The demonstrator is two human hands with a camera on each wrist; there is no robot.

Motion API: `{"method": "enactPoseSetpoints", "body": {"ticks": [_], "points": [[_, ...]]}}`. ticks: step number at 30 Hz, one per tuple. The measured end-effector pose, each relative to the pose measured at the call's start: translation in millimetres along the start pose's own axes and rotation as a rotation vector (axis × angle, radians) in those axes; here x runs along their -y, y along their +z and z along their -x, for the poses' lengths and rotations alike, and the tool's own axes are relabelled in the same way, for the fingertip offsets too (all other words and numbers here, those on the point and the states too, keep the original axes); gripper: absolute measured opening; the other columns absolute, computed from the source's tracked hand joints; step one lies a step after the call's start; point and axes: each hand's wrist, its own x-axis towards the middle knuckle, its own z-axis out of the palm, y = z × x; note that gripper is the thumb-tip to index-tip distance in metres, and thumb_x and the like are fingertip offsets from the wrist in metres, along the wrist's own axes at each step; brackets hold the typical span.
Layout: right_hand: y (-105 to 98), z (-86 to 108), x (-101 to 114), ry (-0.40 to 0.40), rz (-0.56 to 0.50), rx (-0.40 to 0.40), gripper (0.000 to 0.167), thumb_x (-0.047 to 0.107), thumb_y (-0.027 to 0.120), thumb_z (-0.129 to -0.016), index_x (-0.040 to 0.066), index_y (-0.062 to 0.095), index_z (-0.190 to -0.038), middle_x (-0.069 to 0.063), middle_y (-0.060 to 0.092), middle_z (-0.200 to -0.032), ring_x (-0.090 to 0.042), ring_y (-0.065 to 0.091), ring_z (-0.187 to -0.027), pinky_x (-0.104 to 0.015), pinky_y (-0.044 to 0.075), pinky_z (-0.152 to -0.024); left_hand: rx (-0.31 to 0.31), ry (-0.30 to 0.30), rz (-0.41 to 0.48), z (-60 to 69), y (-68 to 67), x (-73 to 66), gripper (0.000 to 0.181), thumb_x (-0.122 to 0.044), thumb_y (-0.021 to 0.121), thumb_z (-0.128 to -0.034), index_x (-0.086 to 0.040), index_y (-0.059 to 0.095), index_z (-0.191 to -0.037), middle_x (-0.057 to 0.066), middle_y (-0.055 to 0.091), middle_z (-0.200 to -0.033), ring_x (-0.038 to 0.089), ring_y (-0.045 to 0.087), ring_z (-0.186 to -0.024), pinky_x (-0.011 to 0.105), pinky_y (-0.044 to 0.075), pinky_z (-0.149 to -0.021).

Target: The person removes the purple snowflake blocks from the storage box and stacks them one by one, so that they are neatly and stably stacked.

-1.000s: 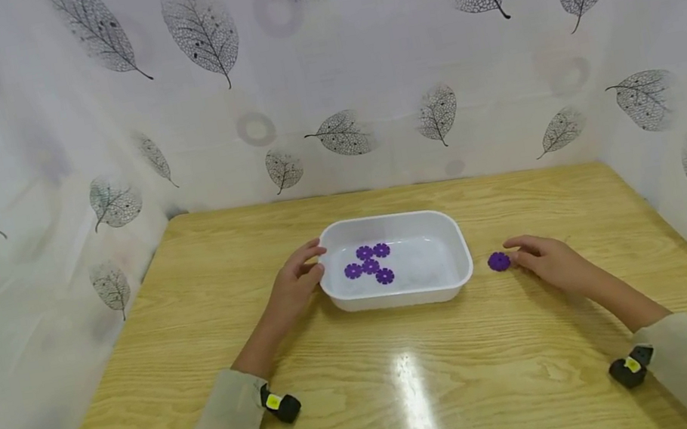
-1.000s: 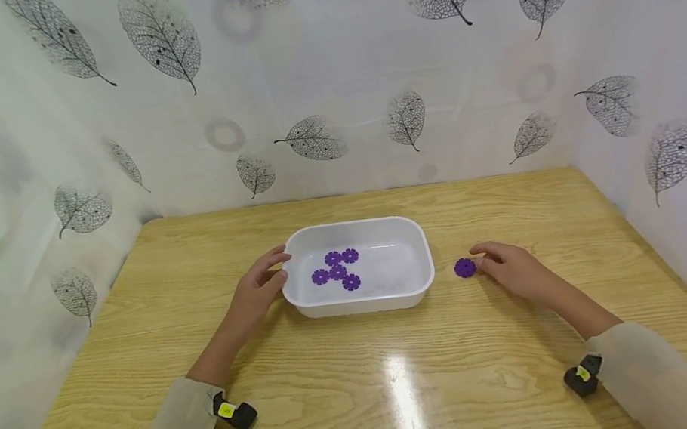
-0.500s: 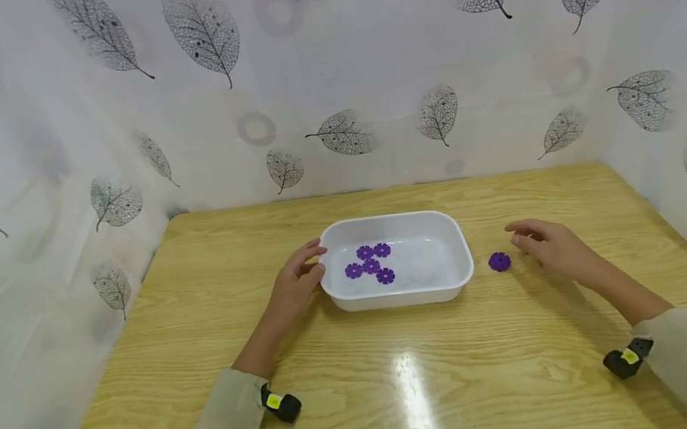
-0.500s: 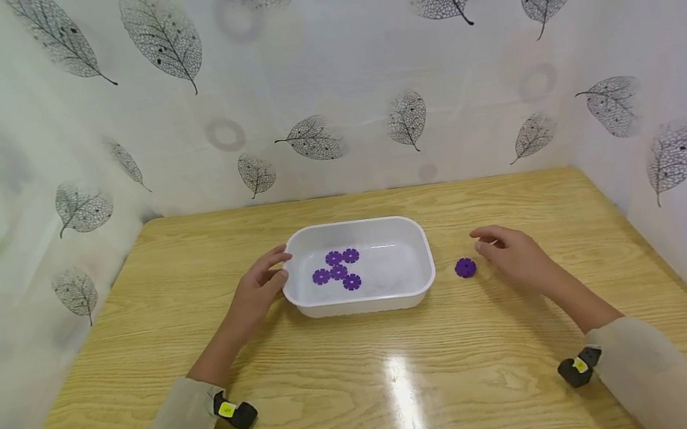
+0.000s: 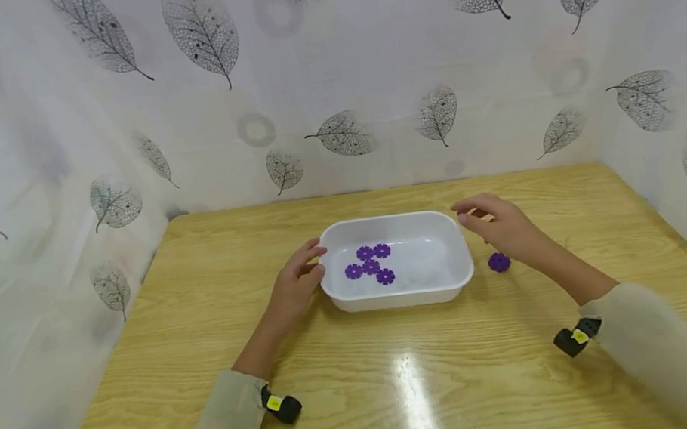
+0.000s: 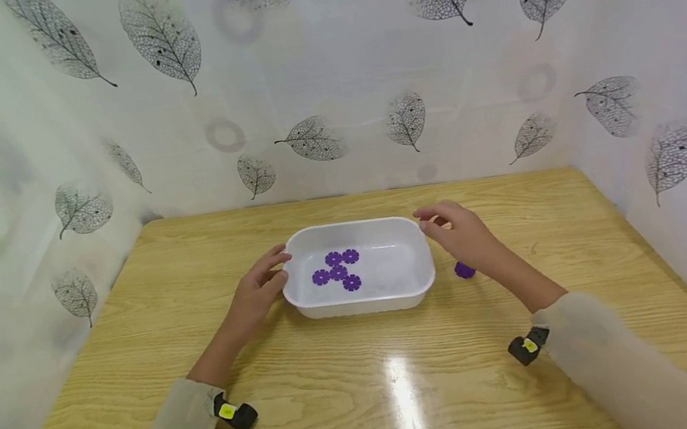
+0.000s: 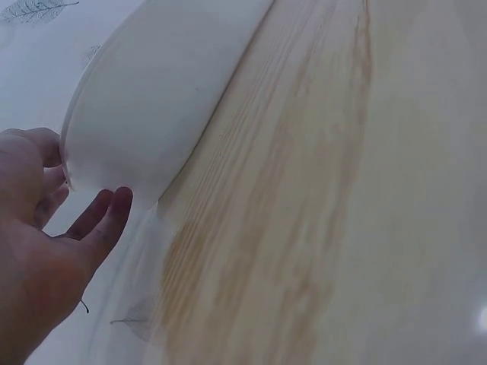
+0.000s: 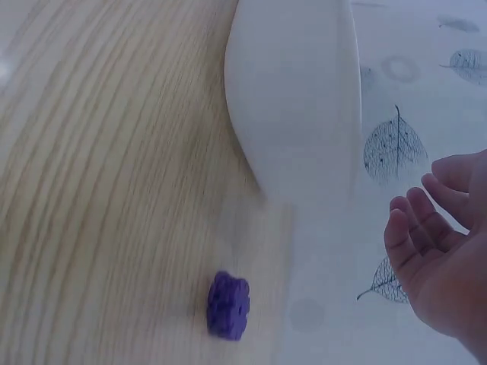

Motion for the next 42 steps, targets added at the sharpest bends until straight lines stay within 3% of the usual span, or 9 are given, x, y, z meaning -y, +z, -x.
{"method": "enactPoseSetpoints", "body": {"ticks": [4,10,16,21,26,30,42], "points": [[18,-10.7,11,-0.054,0.025,0.020,0.037,0.030,0.053,-0.106,0.007,0.062,-0.133,-0.013,0.059,-0.131,-0.033,0.057,-0.115,-0.048,0.053,-0.090,0.010,0.020,-0.027,-0.2,-1.0,2.0,0.037,-0.017,0.053,-0.1041,-0.007,0.058,-0.140,-0.001,0.036,-0.162,0.032,0.056,-0.126,0.042,0.053,-0.101],[43,-24.9,24,-0.136,0.045,0.045,0.027,0.015,0.058,-0.103,0.005,0.067,-0.126,-0.014,0.064,-0.123,-0.028,0.060,-0.103,-0.040,0.052,-0.082,0.034,0.029,-0.026,-0.1,-2.2,2.8,0.040,-0.016,0.051,-0.1057,-0.004,0.054,-0.143,0.002,0.033,-0.164,0.035,0.053,-0.129,0.047,0.050,-0.105],[67,-39.1,32,-0.213,0.052,0.133,0.028,0.010,0.063,-0.099,0.001,0.066,-0.125,-0.017,0.066,-0.120,-0.027,0.062,-0.099,-0.041,0.054,-0.084,0.048,0.005,-0.021,9.0,-4.1,-18.6,0.039,-0.011,0.050,-0.1054,0.001,0.053,-0.143,0.008,0.032,-0.164,0.038,0.054,-0.129,0.045,0.051,-0.104],[86,-47.7,33,-0.185,0.089,0.255,0.032,0.013,0.068,-0.096,0.000,0.066,-0.125,-0.017,0.066,-0.121,-0.024,0.061,-0.099,-0.037,0.053,-0.086,0.049,0.006,-0.007,12.6,-4.5,-29.0,0.039,-0.009,0.050,-0.1046,0.005,0.053,-0.141,0.012,0.034,-0.163,0.041,0.053,-0.130,0.045,0.051,-0.105],[94,-52.6,35,-0.112,0.099,0.320,0.035,0.015,0.071,-0.094,0.001,0.066,-0.125,-0.015,0.064,-0.119,-0.023,0.059,-0.099,-0.035,0.052,-0.083,0.042,-0.012,0.013,5.1,-3.4,-13.8,0.040,-0.011,0.050,-0.1050,0.003,0.053,-0.142,0.008,0.033,-0.164,0.039,0.051,-0.133,0.046,0.049,-0.108],[99,-55.6,31,-0.106,0.108,0.330,0.035,0.015,0.073,-0.092,0.000,0.067,-0.123,-0.014,0.065,-0.115,-0.024,0.060,-0.099,-0.036,0.054,-0.085,0.036,-0.001,0.020,0.3,-2.1,0.0,0.040,-0.014,0.050,-0.1058,-0.001,0.053,-0.143,0.004,0.032,-0.165,0.038,0.051,-0.134,0.048,0.047,-0.109],[109,-53.8,28,-0.144,0.268,0.372,0.034,0.023,0.078,-0.087,0.004,0.071,-0.115,-0.009,0.065,-0.108,-0.022,0.062,-0.099,-0.040,0.054,-0.091,0.010,0.026,-0.025,1.4,-1.1,0.3,0.037,-0.017,0.053,-0.1040,-0.005,0.058,-0.139,0.000,0.038,-0.161,0.034,0.056,-0.127,0.044,0.052,-0.103]]}}
